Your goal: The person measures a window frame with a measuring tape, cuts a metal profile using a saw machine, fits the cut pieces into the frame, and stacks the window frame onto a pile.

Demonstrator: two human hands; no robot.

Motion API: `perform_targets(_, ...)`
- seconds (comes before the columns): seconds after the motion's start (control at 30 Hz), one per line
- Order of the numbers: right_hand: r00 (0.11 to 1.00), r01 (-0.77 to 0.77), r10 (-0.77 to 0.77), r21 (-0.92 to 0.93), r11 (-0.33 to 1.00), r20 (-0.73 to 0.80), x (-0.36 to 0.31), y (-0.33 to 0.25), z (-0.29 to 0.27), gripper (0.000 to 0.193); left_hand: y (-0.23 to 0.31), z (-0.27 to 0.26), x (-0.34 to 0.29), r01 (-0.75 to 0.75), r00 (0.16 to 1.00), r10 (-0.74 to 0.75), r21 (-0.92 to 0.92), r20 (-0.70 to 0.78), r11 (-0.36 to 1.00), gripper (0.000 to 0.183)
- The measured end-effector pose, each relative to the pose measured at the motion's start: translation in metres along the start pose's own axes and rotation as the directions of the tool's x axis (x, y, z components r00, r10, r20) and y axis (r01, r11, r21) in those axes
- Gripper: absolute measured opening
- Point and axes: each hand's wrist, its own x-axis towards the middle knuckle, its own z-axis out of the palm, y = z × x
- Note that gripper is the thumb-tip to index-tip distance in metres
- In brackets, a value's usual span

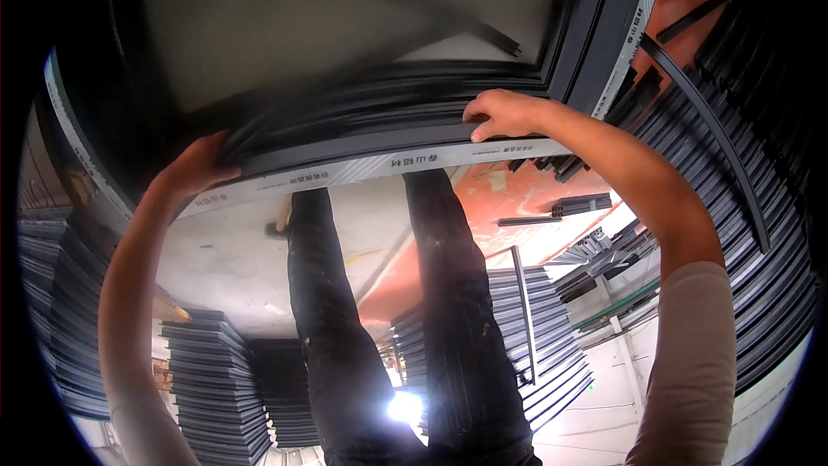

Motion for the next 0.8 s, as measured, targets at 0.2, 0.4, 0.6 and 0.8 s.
perform_targets(0.2, 0.999, -0.032, 0.026, -0.160, 0.987, -0.041, -0.001, -0.003, 0.017, 0.044, 0.014, 0.009, -0.005, 0.109, 0.994, -0.108, 0.063, -0.014, 0.992, 0.048)
perform_targets(0.4, 0.988, -0.021, -0.001, -0.144, 0.989, -0.153, 0.001, 0.015, 0.037, 0.044, 0.004, 0.031, -0.001, 0.000, 0.993, 0.015, 0.128, -0.114, 0.992, 0.038)
perform_targets(0.6, 0.996, 0.080, -0.078, 0.038, 0.996, -0.044, 0.014, 0.045, 0.035, 0.053, 0.005, 0.023, 0.012, 0.008, 0.999, -0.003, 0.121, -0.040, 0.993, 0.038)
perform_targets(0.8, 0.965, 0.068, -0.108, -0.170, 0.983, -0.238, -0.010, 0.037, 0.046, 0.049, 0.012, 0.034, 0.007, 0.040, 0.997, -0.038, 0.034, -0.065, 0.999, 0.036)
